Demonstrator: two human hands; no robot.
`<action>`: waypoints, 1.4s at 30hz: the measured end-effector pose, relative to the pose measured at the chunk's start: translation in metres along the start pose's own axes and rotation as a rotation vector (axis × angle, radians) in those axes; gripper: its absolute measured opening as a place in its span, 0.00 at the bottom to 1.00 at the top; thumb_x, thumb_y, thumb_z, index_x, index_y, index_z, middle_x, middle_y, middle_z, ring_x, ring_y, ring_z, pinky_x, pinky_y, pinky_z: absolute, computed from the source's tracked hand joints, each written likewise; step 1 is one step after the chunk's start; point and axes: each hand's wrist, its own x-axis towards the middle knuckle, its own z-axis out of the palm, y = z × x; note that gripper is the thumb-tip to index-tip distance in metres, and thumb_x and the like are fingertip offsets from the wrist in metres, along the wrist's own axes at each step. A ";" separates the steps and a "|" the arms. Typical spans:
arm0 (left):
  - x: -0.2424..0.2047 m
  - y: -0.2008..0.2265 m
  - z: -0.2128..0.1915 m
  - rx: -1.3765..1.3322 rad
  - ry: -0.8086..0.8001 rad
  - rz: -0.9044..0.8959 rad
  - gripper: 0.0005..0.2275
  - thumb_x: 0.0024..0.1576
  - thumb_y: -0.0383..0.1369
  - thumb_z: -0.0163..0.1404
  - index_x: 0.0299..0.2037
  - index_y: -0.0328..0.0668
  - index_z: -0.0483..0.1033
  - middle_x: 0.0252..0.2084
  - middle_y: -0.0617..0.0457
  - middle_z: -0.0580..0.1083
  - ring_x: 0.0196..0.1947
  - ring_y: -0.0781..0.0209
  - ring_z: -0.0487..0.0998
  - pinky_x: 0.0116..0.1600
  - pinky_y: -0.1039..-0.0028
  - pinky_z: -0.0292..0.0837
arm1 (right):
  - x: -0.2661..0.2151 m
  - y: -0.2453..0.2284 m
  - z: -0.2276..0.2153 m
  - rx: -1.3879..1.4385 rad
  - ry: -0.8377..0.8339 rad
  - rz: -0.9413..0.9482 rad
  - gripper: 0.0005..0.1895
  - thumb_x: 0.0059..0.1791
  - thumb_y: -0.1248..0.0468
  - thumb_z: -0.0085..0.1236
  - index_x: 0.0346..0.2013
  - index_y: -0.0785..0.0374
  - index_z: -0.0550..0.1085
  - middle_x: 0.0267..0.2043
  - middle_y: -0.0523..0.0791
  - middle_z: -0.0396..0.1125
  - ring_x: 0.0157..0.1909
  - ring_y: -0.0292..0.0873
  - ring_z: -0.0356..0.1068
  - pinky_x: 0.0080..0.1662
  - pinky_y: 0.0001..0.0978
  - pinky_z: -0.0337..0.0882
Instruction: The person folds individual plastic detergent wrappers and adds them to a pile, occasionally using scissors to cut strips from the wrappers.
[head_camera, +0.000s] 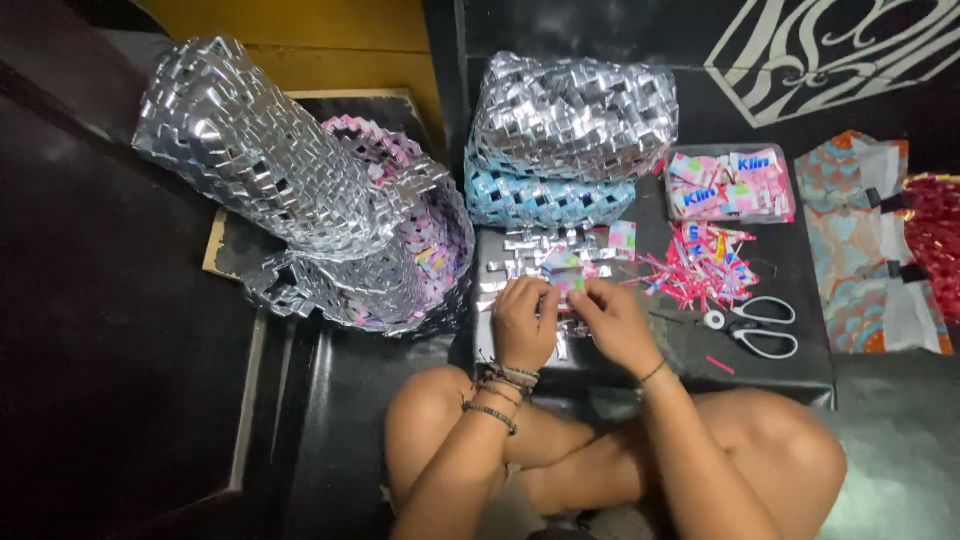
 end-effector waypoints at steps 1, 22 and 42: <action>-0.002 -0.006 0.001 -0.001 -0.004 -0.007 0.08 0.62 0.32 0.51 0.31 0.44 0.73 0.28 0.56 0.70 0.33 0.51 0.75 0.41 0.65 0.69 | 0.004 -0.001 0.003 -0.001 -0.002 0.008 0.14 0.53 0.65 0.56 0.22 0.61 0.74 0.17 0.39 0.63 0.27 0.36 0.62 0.35 0.31 0.65; -0.006 -0.008 0.001 0.225 0.113 -0.075 0.20 0.54 0.38 0.62 0.15 0.45 0.64 0.14 0.54 0.63 0.21 0.51 0.72 0.33 0.67 0.69 | 0.014 0.052 -0.015 0.194 0.290 0.096 0.07 0.50 0.68 0.61 0.42 0.66 0.76 0.24 0.43 0.69 0.26 0.36 0.69 0.32 0.26 0.68; -0.015 0.018 0.036 -0.374 -0.118 -0.603 0.10 0.62 0.35 0.55 0.35 0.34 0.80 0.26 0.51 0.72 0.30 0.62 0.76 0.39 0.71 0.72 | 0.008 0.028 -0.044 0.280 -0.067 -0.040 0.22 0.48 0.68 0.64 0.57 0.64 0.74 0.28 0.42 0.71 0.30 0.32 0.67 0.35 0.22 0.68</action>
